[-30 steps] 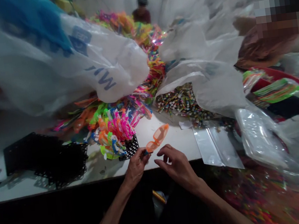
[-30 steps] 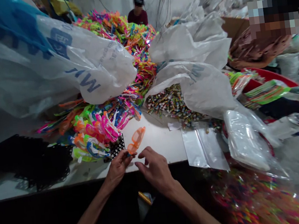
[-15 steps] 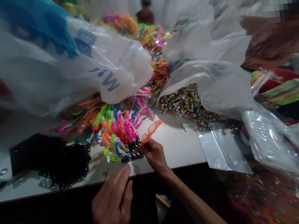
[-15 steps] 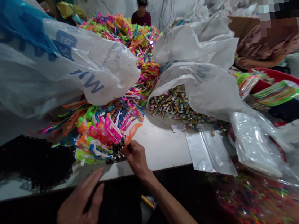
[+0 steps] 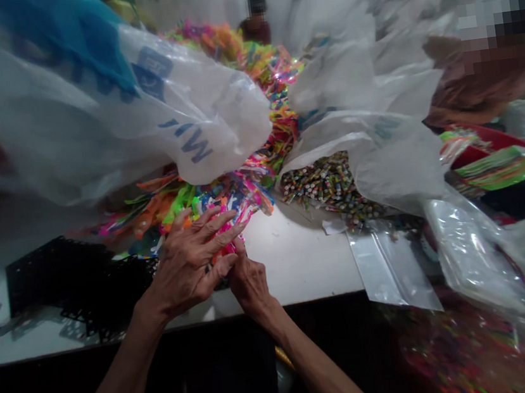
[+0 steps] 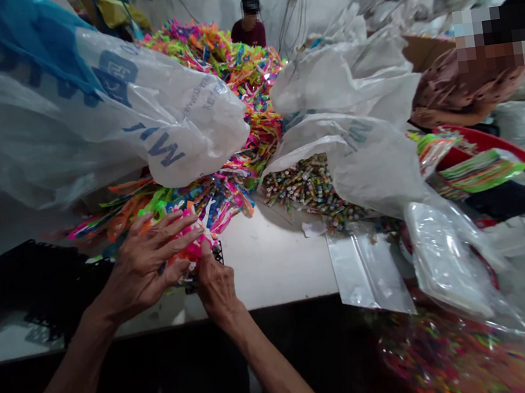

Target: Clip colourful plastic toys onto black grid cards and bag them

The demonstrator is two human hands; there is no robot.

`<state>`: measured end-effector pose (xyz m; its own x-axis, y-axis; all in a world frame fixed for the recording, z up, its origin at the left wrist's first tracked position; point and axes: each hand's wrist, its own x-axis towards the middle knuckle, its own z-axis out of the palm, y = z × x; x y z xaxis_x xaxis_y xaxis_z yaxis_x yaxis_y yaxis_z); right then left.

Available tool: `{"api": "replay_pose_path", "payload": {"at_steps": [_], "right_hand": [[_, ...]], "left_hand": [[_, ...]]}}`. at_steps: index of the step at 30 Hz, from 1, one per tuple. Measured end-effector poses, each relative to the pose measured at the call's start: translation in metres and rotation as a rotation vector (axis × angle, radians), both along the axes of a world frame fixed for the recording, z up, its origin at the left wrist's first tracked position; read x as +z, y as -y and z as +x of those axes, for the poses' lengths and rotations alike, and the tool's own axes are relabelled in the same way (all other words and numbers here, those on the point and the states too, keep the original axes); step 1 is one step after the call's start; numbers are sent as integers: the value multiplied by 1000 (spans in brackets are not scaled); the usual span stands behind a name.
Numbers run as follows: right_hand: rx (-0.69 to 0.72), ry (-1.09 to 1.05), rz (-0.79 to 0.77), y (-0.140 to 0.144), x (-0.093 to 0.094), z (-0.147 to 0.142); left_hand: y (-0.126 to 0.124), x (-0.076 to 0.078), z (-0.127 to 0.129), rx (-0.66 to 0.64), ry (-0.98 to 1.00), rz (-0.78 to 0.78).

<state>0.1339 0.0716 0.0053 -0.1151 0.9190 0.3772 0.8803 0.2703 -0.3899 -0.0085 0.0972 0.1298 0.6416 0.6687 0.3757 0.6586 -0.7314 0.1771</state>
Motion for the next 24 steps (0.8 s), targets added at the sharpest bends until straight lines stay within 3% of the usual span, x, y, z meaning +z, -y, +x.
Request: {"api": "replay_pose_path", "payload": {"at_steps": [4,9,11,14,18,20,24], "right_hand": [[-88,-102,-135,3,3,-4],[130,-352,-128,5,8,45],[42,-303,-109,-19,16,73],[-205,-68,-162,-81,33,103],[-297,131,-321,-145,42,112],[-291,132,-348,-144,35,112],[-297,102,-393,-95,12,118]], "left_hand": [[1,0,7,42,-6,-3],[-4,-4,1,67,-10,45],[-7,-7,-1,68,-14,57],[-7,-9,0,65,3,58],[-6,-9,3,72,61,92],[-6,-9,2,74,77,101],[-6,-10,0,75,91,89]]}}
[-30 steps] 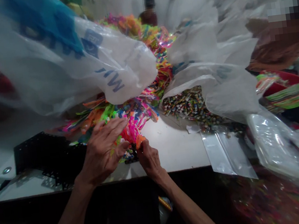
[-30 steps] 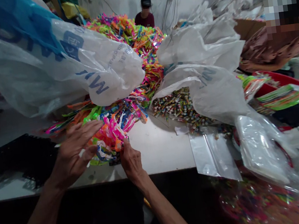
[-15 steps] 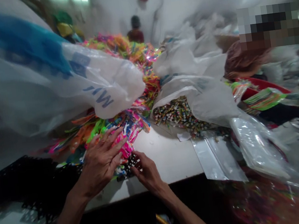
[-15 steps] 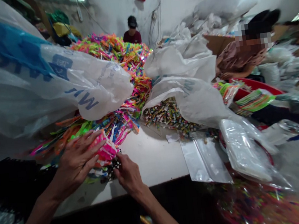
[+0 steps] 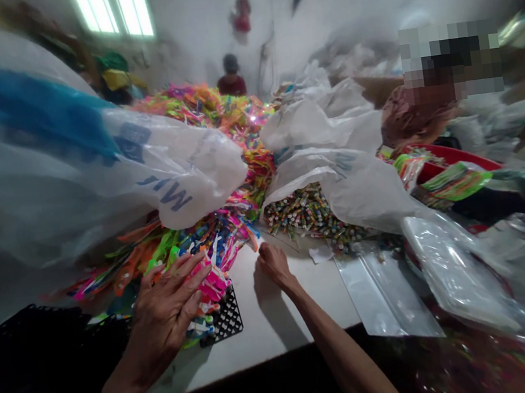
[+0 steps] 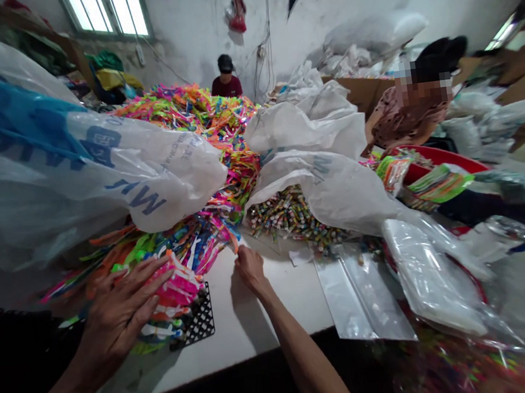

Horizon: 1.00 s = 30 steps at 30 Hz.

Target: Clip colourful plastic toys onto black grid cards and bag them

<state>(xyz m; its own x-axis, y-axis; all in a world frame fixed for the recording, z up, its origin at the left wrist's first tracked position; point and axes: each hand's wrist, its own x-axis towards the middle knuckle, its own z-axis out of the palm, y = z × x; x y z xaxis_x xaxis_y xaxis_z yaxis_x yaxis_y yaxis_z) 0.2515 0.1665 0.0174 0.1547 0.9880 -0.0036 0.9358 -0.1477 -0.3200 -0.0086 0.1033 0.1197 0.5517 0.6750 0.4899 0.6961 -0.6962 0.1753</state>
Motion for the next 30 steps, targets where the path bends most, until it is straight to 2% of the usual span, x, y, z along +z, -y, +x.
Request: {"api": "replay_pose_path", "payload": {"at_steps": [2,4,7,10,12,14,15,19,20,22,24,27,30], "right_hand": [[-41,-38,3,19,-6,3],[-87,-64,79,19,-6,3],[-87,-36,156,-15,3,-2],[-29,-22,87,-50,11,-7],[-19,-24,62,-55,9,-8],[-35,-87,57,-40,1,-7],[-49,-185,61,-26,-5,-7],[-58,-842,31,45,-22,2],[-44,-914,-1,60,-22,6],[-15,-806,-57,78,-13,17],[-35,-462,-56,78,0,32],[-74,-29,4,49,18,51],[85,91,69,11,20,57]], "left_hand": [[0,-1,1,-8,9,-1],[-1,-1,2,-16,12,8],[-2,-3,3,-21,8,26],[-2,-3,1,-9,-2,28],[-2,-3,1,0,-7,25],[-2,-3,2,0,1,25],[-2,-2,2,-3,9,26],[-2,-1,3,-16,41,15],[-2,-1,3,-21,49,11],[-2,-2,2,-27,61,0],[-2,-2,2,-21,62,-10],[-2,-3,2,-7,51,-14],[-2,-3,3,-9,51,-6]]}}
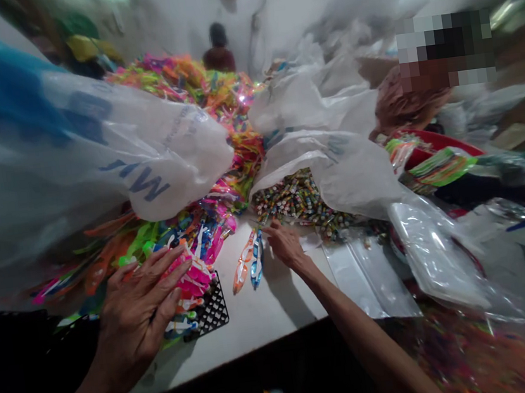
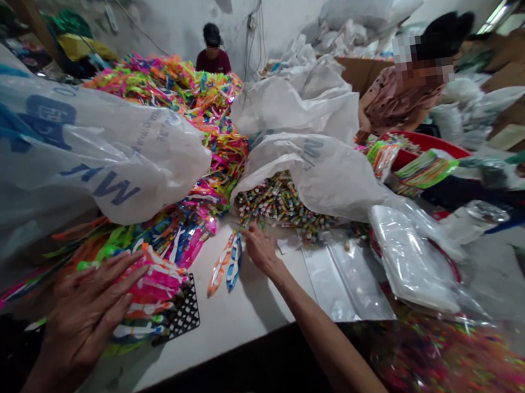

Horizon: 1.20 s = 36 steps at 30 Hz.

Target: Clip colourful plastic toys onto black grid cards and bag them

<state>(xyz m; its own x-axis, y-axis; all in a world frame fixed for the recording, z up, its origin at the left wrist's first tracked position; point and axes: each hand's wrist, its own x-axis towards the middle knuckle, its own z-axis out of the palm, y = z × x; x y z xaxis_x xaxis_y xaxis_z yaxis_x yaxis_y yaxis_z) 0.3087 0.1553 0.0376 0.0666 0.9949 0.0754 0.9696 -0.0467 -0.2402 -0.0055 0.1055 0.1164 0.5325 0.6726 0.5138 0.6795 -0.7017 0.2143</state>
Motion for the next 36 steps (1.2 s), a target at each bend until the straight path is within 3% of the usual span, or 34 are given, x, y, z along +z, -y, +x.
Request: {"api": "replay_pose_path", "payload": {"at_steps": [2,5,10,12,17,19,22,27,36], "right_hand": [[133,31,10,-20,-5,1],[193,70,-5,-29,-12,7],[192,47,15,9,-9,12],[177,-142,49,33,-7,-5],[179,-1024,-82,82,-20,-93],[163,-1160,-56,89,-28,-123],[172,-1080,14,89,-35,-143],[198,-887,41,88,-38,-140],[245,-1055,21,85,-47,-133]], "left_hand": [[-1,0,0,0,-7,0],[0,1,0,4,-15,2],[4,5,3,19,8,-36],[6,7,4,20,16,-64],[6,10,6,32,5,-88],[6,10,5,36,-4,-89],[6,10,5,38,9,-81],[6,9,6,32,34,-94],[7,9,7,43,29,-78]]}}
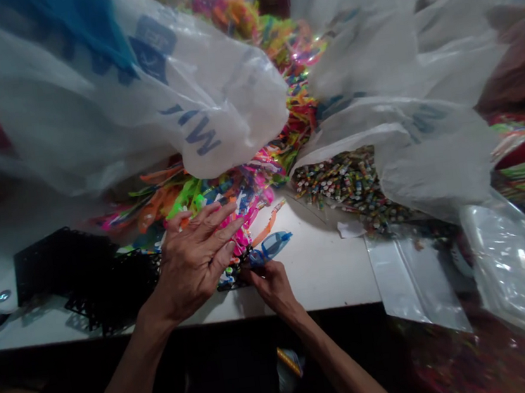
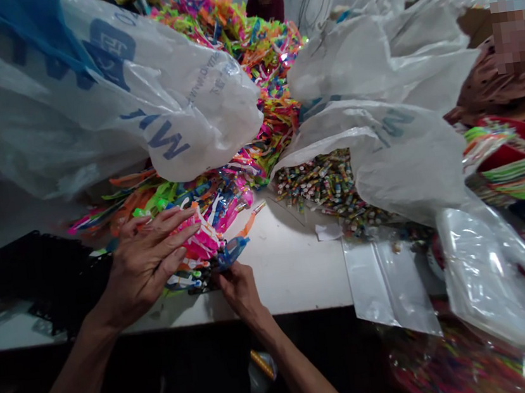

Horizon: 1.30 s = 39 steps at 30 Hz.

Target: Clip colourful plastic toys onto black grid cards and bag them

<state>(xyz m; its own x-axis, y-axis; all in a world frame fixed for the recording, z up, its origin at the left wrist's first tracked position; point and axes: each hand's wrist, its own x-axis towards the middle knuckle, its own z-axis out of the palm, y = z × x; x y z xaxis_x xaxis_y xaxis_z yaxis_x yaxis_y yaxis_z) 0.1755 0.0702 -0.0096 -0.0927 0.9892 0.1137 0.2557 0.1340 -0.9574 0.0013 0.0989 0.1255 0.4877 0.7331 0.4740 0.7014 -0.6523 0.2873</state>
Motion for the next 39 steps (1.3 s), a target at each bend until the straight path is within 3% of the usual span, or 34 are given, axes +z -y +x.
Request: {"api": "replay_pose_path", "payload": {"at_steps": [4,8,11,13,16,19,22,24,29,33,39], "right_hand": [[3,81,51,-2,5,-1],[47,498,162,7,9,-23],[52,731,135,14,11,-35],[83,720,97,8,15,-25],[152,669,86,-23,29,17],[-94,957,62,-74,41,62],[-30,1188,36,-116,44,84],[23,1214,39,-125,42,90],[47,1206,7,-94,42,119],[-54,1117,22,-52,43,142],[-245,886,181,0,20,117]], "left_hand": [[1,-2,0,10,-17,0],[0,-2,-1,-13,-44,13],[-2,-2,-1,-27,-61,53],[-4,-1,0,-15,-52,66],[-5,0,1,8,-24,71],[-5,0,2,15,-27,78],[-4,-1,2,35,-52,75],[-4,-1,1,42,-54,69],[-4,-1,-1,31,-43,75],[-4,-1,-1,17,-29,80],[-5,-3,-1,6,-19,88]]}}
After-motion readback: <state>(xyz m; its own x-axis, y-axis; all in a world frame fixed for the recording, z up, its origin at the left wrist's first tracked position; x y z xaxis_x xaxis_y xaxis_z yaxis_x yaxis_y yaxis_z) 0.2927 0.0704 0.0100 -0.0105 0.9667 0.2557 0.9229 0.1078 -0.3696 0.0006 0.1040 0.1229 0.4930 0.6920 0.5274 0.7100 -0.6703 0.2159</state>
